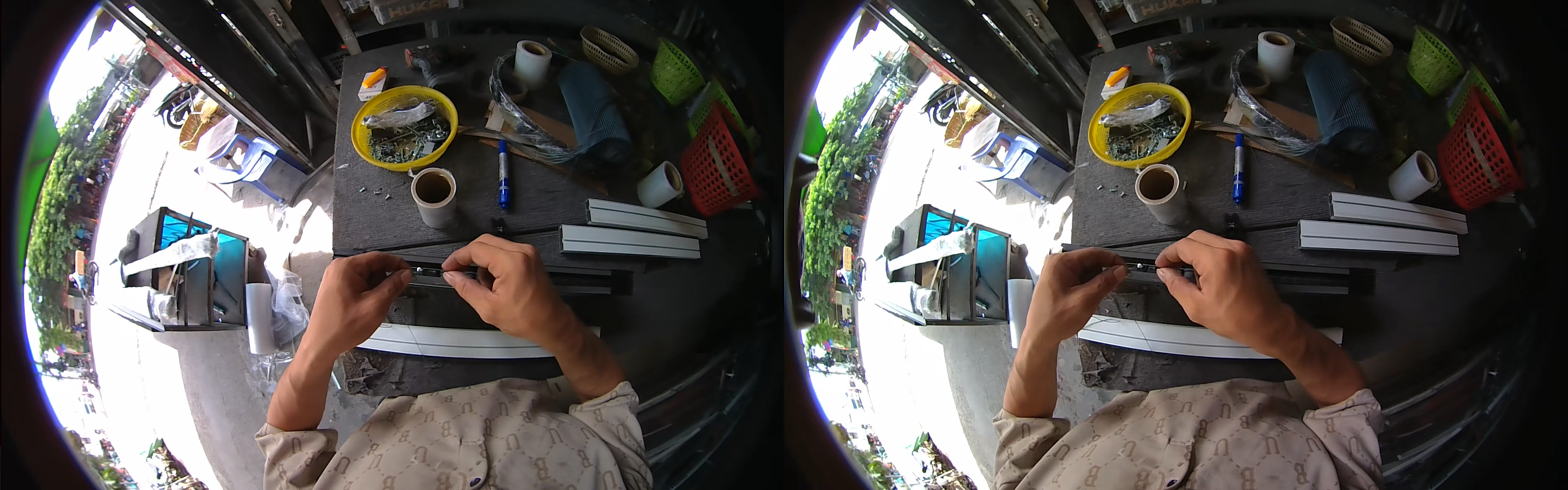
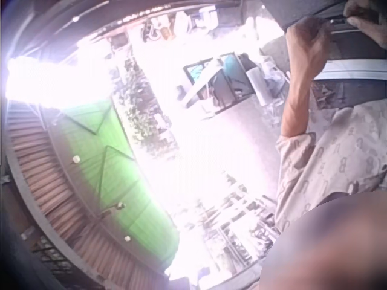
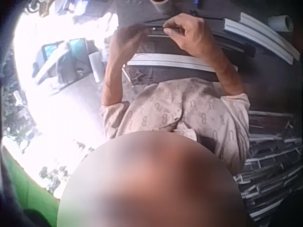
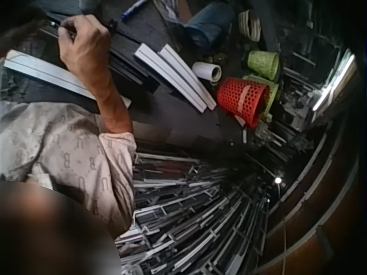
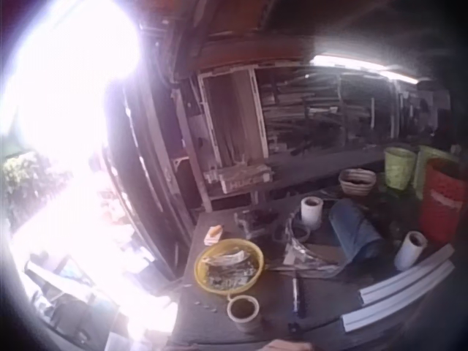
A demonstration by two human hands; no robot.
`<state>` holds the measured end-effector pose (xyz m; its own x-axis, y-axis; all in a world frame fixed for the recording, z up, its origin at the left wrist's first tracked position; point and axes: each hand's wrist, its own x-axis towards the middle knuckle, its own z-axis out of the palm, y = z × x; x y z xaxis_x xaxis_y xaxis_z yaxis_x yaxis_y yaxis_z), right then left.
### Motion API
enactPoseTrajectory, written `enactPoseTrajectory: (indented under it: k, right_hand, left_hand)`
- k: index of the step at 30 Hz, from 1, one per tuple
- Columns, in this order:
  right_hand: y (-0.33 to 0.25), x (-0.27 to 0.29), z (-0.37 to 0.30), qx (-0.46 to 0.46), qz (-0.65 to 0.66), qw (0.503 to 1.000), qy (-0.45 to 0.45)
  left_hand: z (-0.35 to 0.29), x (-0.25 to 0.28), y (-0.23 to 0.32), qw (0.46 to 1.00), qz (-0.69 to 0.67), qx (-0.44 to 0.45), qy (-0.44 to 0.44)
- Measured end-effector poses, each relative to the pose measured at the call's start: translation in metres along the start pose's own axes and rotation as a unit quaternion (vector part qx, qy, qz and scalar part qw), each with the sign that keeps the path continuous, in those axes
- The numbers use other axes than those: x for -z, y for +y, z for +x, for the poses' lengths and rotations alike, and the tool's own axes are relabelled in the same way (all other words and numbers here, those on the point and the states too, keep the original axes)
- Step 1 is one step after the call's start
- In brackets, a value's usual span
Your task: The person assembles window frame components on a workbench, inserting a thin wire or spline into a profile and using a power drill to secure parts. They then move to a cutting station and cut a long aluminum profile with a chop saw.
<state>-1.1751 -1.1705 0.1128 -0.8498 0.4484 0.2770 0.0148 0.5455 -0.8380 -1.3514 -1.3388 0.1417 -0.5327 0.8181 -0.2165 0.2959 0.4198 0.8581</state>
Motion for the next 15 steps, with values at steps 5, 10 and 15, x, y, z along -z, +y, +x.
enactPoseTrajectory:
  k: [5, 10, 15]
  right_hand:
    - [0.009, -0.012, -0.001, 0.072, -0.052, 0.996, 0.032]
    - [0.012, -0.017, -0.001, 0.112, -0.114, 0.987, 0.032]
    - [0.014, -0.02, 0.001, 0.13, -0.162, 0.978, 0.018]
  left_hand:
    - [0.012, 0.001, 0.003, 0.994, 0.101, -0.043, -0.017]
    - [0.021, 0.001, 0.008, 0.991, 0.128, -0.018, -0.033]
    - [0.023, 0.001, 0.01, 0.979, 0.197, -0.025, -0.037]
